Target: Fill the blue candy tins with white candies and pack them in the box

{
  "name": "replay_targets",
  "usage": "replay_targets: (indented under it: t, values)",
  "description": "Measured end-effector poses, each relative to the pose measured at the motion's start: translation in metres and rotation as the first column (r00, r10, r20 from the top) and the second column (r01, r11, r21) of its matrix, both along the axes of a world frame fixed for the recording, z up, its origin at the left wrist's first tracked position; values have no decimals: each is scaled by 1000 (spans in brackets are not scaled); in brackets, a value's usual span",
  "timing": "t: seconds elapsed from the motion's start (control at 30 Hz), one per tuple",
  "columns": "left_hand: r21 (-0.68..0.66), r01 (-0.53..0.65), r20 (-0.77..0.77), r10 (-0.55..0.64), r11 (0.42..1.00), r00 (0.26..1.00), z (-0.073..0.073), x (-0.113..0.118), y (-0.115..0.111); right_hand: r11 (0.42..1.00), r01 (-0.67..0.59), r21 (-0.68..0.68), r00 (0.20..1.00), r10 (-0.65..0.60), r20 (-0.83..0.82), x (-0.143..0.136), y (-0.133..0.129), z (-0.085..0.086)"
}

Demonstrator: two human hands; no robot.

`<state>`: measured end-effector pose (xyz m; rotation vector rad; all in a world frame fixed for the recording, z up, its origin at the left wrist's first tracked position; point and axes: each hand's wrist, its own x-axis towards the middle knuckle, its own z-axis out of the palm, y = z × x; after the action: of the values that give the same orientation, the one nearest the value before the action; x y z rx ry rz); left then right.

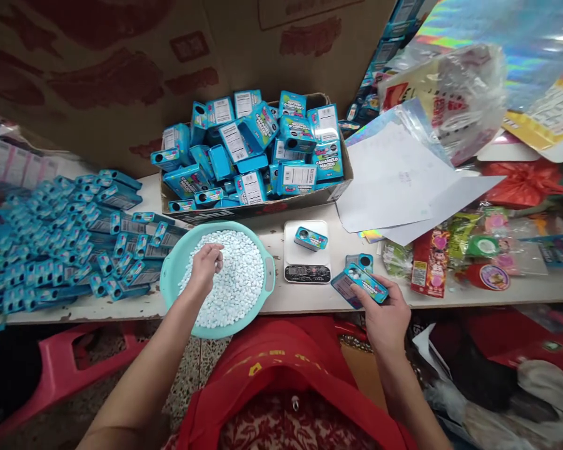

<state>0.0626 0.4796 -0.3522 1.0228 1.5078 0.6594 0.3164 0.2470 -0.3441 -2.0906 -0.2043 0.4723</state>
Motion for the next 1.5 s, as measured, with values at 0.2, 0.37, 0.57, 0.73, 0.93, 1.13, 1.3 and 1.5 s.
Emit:
replay_targets:
  t: [0.2,0.37,0.57,0.73,0.93,1.13,1.3,1.5]
  values:
    - [-151,44,33,-39,988,999,-4,-20,-5,999,-37,36,999,37,-15,-4,9,-1]
    - [-376,85,196,-11,923,981,0,-13,-4,996,-74,57,996,77,-45,-9,14,0]
    - [56,505,-379,-449,861,809,7,-5,-3,995,-76,63,993,81,-91,-10,11,-4]
    - [247,629,-377,-525,737,763,7,56,-8,997,-41,72,993,48,-112,-5,9,-4]
    - [367,788,-212,-780,495,588,-25,165,0,988,-106,116,989,117,-88,2,26,-11]
    - [357,498,-131,-486,790,864,-10,138,22,955,-250,162,968,242,68,11,86,-49]
    - [158,420,68,-434,894,898,31,83,-5,890,-427,161,878,366,308,6,114,-49]
    - [32,252,408,-242,967,880,37,53,-52,621,-771,139,636,761,125,-39,99,8]
